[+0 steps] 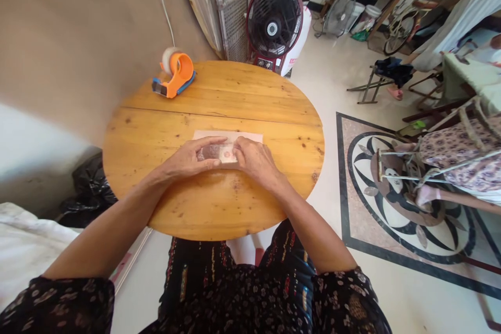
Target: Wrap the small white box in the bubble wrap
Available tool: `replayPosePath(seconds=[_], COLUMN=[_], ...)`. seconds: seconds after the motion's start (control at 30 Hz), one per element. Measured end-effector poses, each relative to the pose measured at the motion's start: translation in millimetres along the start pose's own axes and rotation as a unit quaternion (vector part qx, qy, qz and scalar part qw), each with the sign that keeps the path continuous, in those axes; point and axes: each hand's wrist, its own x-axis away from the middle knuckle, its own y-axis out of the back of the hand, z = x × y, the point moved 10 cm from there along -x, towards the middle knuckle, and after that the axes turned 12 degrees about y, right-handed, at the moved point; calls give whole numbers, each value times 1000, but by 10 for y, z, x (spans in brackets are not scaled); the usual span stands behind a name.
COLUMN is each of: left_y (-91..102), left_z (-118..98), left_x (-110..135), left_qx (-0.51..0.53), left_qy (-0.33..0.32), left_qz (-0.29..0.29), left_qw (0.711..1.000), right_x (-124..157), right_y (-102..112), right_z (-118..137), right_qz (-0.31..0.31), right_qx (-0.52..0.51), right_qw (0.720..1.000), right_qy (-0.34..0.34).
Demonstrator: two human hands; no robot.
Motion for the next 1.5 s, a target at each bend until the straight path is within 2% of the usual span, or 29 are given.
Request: replayPosePath(seconds=[0.27,0.5,0.67,0.83,0.9,1.03,1.17,1.27,1.3,1.33,1.37,1.4,1.43,1.5], left_y=[-23,-35,-64,-117,-118,-9,155,266,326,399,407,345,213,-137], left_z=[10,49,68,106,103,129,238,300,259,152,-10,-176,-340,-570], left_x=[-3,-15,-17,-20,-14,-12,22,168,259,385,520,638,716,755], left_qx=[51,60,97,142,128,25,-64,-110,-136,-168,-198,-216,-230,-254], left_qy=[-22,-17,10,35,38,63,108,139,136,114,69,18,-40,-129], left_qz=[-7,-11,7,48,57,23,-26,-94,-149,-228,-290,-324,-322,-247], left_qw=[998,998,995,988,989,997,992,980,970,952,934,921,918,926], right_x=[-36,-93,-101,-18,30,78,73,69,68,67,66,63,58,43], right_y=[5,-15,-63,-60,-61,-74,-68,-61,-57,-54,-53,-54,-57,-62], right_z=[-55,-53,-36,-34,-39,-29,-38,-36,-34,-33,-36,-43,-50,-57], right_qz=[-27,-14,20,23,22,22,8,-2,-5,-6,-5,-2,2,13], right_qx=[-52,-66,-53,-40,-45,-53,-39,-29,-25,-22,-20,-19,-18,-17], right_qw=[998,998,998,999,999,998,999,1000,1000,1000,1000,1000,1000,1000], right_qy=[-5,19,22,2,-4,2,-5,-10,-9,-8,-7,-7,-7,-3])
